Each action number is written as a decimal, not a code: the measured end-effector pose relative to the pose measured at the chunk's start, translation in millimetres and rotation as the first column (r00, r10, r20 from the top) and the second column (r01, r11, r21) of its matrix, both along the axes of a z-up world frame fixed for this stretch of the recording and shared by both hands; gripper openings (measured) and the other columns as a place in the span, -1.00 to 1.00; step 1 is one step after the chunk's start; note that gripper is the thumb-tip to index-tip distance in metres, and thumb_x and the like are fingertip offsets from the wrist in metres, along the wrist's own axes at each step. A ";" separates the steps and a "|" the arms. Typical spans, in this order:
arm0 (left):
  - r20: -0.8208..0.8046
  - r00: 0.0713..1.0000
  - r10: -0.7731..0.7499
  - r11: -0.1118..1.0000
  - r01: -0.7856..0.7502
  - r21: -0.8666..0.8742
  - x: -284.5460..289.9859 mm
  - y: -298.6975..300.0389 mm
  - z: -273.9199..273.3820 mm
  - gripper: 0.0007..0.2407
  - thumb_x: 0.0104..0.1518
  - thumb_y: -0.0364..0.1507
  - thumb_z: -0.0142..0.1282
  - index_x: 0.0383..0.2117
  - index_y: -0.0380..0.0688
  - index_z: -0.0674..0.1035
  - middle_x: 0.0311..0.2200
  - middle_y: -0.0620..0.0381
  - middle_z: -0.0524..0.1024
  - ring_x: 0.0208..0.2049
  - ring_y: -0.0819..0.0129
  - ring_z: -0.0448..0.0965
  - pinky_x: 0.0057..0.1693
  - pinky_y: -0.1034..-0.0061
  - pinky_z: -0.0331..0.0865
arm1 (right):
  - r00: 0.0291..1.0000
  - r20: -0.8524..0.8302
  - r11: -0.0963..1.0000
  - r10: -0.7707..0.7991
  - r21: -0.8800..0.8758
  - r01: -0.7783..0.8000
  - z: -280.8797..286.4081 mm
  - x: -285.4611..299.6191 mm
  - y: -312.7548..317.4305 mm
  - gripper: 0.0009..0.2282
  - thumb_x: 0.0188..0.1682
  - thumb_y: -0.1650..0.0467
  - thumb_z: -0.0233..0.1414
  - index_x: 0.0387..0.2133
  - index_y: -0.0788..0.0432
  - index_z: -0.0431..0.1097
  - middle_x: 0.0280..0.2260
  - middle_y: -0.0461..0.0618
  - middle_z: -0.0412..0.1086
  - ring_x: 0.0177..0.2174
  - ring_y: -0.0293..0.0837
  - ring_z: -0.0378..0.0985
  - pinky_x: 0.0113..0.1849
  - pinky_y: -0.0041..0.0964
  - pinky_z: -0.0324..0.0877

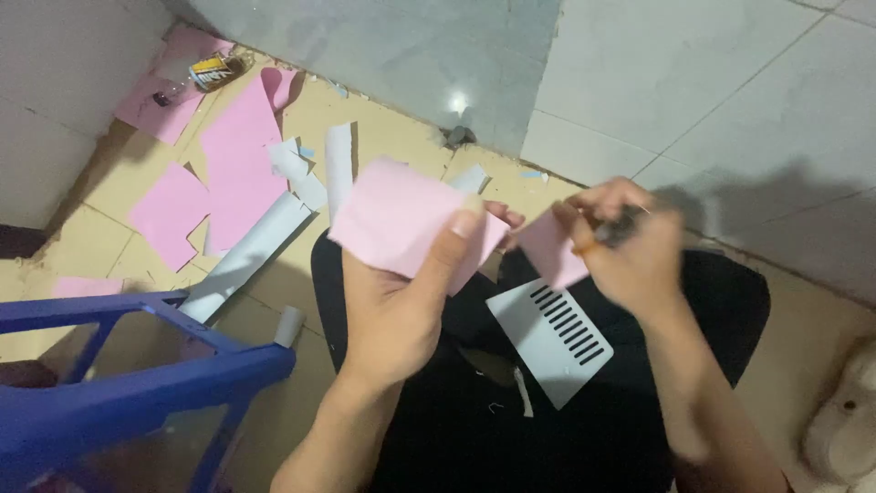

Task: Cutting small squares of colored adhesive paper and sticking them onto a tiled wall to create a decorative pattern.

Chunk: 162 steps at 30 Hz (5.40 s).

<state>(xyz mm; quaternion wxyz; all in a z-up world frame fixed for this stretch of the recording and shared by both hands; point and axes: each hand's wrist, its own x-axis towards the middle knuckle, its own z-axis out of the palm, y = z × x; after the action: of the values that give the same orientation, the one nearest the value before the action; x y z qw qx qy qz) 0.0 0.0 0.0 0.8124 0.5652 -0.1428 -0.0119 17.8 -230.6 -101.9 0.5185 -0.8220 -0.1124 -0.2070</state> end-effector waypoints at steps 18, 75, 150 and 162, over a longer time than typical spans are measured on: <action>0.316 0.899 -0.303 0.904 0.167 0.393 119.5 -123.5 43.9 -0.92 0.12 -0.51 0.22 -0.36 -0.25 0.71 -0.64 0.10 0.63 -0.67 0.45 0.62 -0.55 0.68 0.46 | 0.629 -0.727 0.850 -0.277 -0.491 -0.193 -198.4 84.9 -50.8 -0.68 -0.10 0.24 -0.04 -0.44 0.28 0.51 -0.42 0.28 0.51 -0.40 0.25 0.58 -0.33 0.03 0.45; 0.147 0.947 -0.285 0.931 0.237 0.276 214.8 -257.2 17.8 -0.80 0.09 -0.46 0.29 -0.66 -0.31 0.67 -0.80 0.20 0.46 -0.74 0.66 0.29 -0.57 0.79 0.11 | 0.797 0.594 0.103 -0.109 -0.791 0.603 59.7 105.4 -231.5 -0.21 0.36 -0.27 0.05 0.40 0.16 0.51 0.45 0.06 0.14 0.36 0.34 -0.38 0.23 0.49 -0.90; 0.412 0.862 -0.295 0.804 -0.010 0.595 -99.5 31.3 100.8 -0.83 0.17 -0.58 0.00 -0.61 -0.22 0.40 -0.69 0.11 0.39 -0.71 0.29 0.24 -0.45 0.48 0.24 | 0.975 -0.158 0.986 0.159 -0.025 -0.165 171.6 -148.6 56.5 -0.93 -0.06 0.53 0.03 -0.36 0.31 0.44 -0.72 -0.13 0.33 -0.68 -0.33 0.12 -0.62 -0.44 0.13; 0.224 0.885 -0.409 0.851 0.280 0.445 -104.7 43.6 93.2 -0.82 0.25 -0.53 -0.05 -0.52 -0.27 0.52 -0.67 0.13 0.44 -0.65 0.47 0.24 -0.45 0.57 0.18 | 0.974 -0.093 0.971 0.208 -0.097 -0.217 188.8 -154.1 80.6 -0.69 0.00 0.52 -0.16 -0.79 0.24 0.16 -0.81 -0.11 0.09 -0.74 -0.26 -0.07 -0.65 -0.31 0.01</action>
<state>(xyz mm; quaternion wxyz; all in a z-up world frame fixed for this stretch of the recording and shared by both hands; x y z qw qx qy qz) -104.7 43.6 93.2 0.6308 0.6783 -0.3635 -0.0991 -136.3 -150.0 86.9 0.4975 -0.8394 -0.1892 -0.1098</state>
